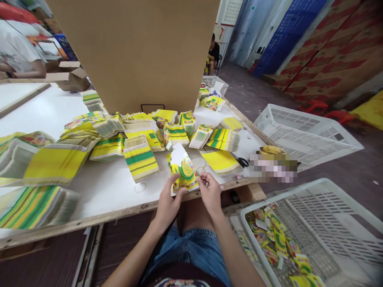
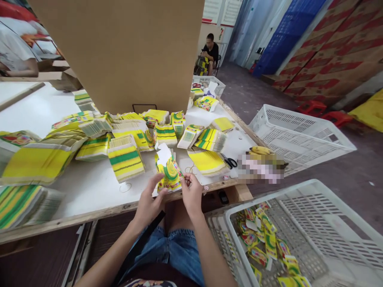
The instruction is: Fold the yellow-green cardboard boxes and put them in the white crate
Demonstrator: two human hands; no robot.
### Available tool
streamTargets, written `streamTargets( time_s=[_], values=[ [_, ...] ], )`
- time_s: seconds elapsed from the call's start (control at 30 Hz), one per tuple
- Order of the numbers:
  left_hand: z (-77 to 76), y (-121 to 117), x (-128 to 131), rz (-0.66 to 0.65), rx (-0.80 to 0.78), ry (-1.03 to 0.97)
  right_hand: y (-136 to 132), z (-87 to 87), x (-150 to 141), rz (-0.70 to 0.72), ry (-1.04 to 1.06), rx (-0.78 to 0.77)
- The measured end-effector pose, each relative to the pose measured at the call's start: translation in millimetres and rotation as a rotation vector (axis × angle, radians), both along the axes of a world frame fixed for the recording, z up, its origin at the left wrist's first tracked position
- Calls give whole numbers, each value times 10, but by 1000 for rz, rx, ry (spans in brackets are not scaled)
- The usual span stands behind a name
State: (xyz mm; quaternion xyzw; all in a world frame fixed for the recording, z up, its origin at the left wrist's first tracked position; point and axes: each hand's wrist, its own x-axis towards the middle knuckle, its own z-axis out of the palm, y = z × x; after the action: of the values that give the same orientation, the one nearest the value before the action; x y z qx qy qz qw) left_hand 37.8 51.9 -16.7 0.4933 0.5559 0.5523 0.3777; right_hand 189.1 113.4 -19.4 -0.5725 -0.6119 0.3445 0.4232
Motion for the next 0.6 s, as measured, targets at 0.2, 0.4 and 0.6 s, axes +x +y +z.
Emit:
streamTargets(
  time_s=[0.2, 0.4, 0.6],
  values=[
    [59, 13, 28, -131, -138, -707, -271, 90, -25, 82, 653, -347],
    [22, -20, 24, -360, -134, -864, -458, 178, -85, 107, 803, -485],
    [-20, 4, 75, -248, -162, -783, -478, 182, -74, 127, 656, -402]
  ],
)
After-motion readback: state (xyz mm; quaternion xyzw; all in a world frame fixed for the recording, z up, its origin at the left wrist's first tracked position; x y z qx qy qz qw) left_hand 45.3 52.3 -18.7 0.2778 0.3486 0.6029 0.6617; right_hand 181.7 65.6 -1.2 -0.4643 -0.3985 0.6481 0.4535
